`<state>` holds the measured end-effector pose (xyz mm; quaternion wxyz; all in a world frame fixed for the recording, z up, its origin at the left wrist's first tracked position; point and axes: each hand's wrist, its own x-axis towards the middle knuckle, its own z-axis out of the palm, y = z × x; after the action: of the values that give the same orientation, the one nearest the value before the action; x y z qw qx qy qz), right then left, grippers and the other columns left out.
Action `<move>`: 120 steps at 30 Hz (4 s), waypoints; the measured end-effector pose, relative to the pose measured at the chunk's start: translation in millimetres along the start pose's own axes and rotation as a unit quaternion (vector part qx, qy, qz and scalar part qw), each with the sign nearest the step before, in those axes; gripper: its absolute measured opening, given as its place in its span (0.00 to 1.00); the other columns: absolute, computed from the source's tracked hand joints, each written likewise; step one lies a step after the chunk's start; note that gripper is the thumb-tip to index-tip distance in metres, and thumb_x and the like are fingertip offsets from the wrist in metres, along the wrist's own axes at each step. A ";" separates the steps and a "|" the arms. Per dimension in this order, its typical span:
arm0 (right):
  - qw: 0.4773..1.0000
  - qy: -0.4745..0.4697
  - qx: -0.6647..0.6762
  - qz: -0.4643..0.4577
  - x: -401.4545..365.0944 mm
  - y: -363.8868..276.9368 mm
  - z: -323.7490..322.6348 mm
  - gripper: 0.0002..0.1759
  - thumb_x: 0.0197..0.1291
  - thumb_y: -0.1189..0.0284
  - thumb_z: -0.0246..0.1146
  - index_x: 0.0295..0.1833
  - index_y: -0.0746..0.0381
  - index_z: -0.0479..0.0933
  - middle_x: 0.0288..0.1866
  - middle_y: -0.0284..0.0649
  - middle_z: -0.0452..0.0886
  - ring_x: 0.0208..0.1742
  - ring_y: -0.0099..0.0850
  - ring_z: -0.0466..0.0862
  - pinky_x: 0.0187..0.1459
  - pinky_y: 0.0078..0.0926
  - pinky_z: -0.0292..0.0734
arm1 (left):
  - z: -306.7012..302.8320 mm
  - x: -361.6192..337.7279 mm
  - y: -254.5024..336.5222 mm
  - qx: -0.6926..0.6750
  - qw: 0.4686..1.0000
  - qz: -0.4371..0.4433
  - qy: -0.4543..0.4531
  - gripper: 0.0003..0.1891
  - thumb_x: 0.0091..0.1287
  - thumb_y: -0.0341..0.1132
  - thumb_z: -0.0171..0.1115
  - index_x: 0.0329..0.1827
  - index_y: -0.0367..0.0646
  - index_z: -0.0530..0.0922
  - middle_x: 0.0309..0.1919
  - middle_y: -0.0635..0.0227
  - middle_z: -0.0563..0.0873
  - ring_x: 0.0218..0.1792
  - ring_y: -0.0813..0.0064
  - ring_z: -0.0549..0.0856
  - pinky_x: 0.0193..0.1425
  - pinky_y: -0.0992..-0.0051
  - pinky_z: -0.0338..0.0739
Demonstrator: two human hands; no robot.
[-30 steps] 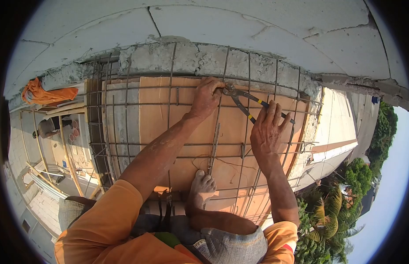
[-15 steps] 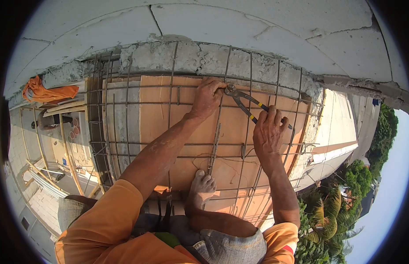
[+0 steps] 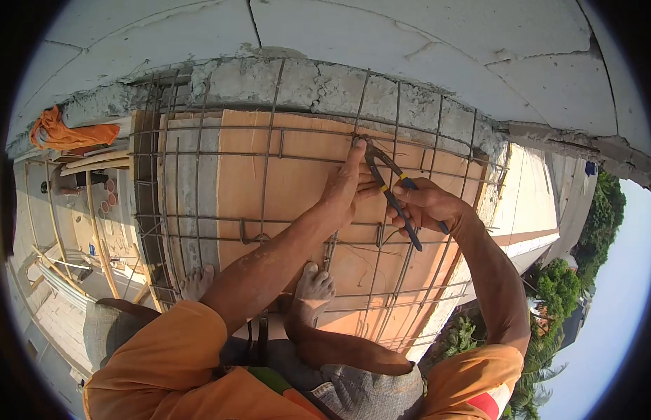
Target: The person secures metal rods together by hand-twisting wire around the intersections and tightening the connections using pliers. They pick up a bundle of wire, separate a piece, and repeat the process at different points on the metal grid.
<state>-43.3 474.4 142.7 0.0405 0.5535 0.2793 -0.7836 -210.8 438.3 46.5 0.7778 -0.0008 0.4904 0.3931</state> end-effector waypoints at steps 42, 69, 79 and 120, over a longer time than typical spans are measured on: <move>0.688 0.376 -0.614 -0.090 -20.0 40.9 57.9 0.20 0.59 0.71 0.65 0.53 0.70 0.71 0.35 0.52 0.79 0.28 0.50 0.82 0.29 0.44 0.76 | 47.6 29.2 -9.5 -0.286 0.955 -0.075 -0.027 0.19 0.68 0.48 0.64 0.44 0.40 0.74 0.19 0.73 0.75 0.17 0.78 0.74 0.30 0.71 0.77; 0.990 0.053 0.107 0.073 -16.7 28.8 -0.2 0.18 0.68 0.61 0.61 0.40 0.69 0.77 0.26 0.37 0.76 0.21 0.27 0.74 0.22 0.30 0.72 | 34.7 39.6 -18.3 -0.269 0.954 -0.063 -0.119 0.21 0.65 0.55 0.64 0.41 0.45 0.74 0.36 0.58 0.85 0.36 0.65 0.87 0.55 0.58 0.80; 0.492 0.413 -0.762 -0.078 -25.8 45.0 64.3 0.49 0.48 0.56 0.75 0.69 0.70 0.60 0.52 0.50 0.71 0.51 0.44 0.76 0.40 0.41 0.78 | 50.8 36.7 -14.7 -0.381 0.915 -0.079 -0.109 0.16 0.70 0.49 0.61 0.34 0.47 0.73 0.15 0.75 0.70 0.18 0.75 0.72 0.34 0.65 0.76; 0.877 0.253 -0.407 -0.041 -27.6 22.1 19.2 0.42 0.55 0.51 0.72 0.60 0.74 0.66 0.31 0.47 0.79 0.27 0.40 0.85 0.24 0.33 0.78 | 42.3 27.3 -22.6 -0.346 0.922 -0.100 -0.142 0.15 0.70 0.48 0.62 0.31 0.48 0.72 0.15 0.76 0.71 0.20 0.75 0.75 0.38 0.65 0.76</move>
<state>-40.7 439.8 163.0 0.1581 0.6558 0.5964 -0.4350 -159.0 455.7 38.9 0.8258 -0.2633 0.2053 0.4544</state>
